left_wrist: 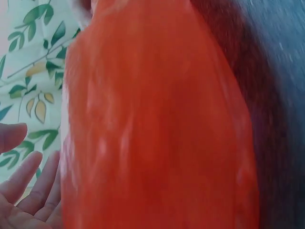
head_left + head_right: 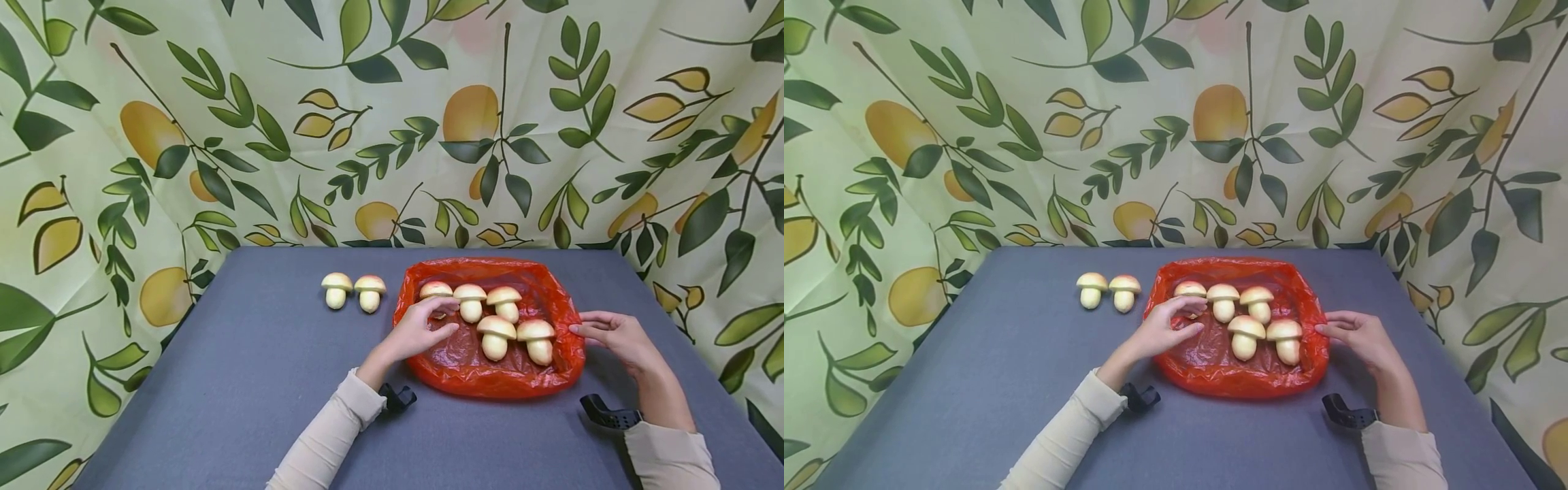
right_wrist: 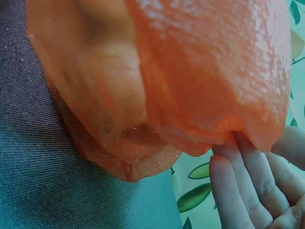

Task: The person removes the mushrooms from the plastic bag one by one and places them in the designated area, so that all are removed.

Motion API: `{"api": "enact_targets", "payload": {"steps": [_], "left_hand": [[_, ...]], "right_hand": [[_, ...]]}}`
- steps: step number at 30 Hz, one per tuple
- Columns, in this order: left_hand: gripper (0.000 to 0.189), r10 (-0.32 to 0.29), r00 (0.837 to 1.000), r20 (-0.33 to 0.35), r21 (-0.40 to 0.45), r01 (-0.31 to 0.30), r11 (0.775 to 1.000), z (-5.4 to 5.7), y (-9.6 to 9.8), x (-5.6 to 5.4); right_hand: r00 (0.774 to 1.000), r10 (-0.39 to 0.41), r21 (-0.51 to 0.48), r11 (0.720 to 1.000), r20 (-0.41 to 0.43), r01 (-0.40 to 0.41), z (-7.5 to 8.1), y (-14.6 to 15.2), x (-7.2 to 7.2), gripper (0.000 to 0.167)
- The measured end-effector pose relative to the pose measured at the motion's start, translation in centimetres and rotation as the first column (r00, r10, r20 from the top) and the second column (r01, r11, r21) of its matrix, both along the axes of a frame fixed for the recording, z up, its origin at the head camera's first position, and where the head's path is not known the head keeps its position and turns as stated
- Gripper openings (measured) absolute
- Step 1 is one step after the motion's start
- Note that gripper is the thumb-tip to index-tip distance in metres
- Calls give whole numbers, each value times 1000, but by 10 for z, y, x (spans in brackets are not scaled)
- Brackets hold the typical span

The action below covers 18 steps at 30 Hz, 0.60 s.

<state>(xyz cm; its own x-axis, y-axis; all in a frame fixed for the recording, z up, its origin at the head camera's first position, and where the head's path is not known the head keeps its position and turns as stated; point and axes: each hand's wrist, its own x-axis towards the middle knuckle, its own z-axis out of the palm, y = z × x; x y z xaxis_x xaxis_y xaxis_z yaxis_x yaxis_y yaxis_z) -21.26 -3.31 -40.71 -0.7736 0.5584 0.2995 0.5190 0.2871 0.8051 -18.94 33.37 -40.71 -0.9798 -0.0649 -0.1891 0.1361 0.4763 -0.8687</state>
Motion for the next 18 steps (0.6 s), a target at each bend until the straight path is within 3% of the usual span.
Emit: {"api": "enact_targets", "payload": {"steps": [6, 18], "left_hand": [[43, -14, 1000, 21, -38, 15, 999, 0, 16, 3], [42, 6, 1000, -11, -132, -7, 991, -7, 47, 2]], "right_hand": [[1000, 5, -13, 1000, -9, -5, 0, 0, 0, 10], [1000, 10, -48, 999, -29, -11, 1, 0, 0, 19]]}}
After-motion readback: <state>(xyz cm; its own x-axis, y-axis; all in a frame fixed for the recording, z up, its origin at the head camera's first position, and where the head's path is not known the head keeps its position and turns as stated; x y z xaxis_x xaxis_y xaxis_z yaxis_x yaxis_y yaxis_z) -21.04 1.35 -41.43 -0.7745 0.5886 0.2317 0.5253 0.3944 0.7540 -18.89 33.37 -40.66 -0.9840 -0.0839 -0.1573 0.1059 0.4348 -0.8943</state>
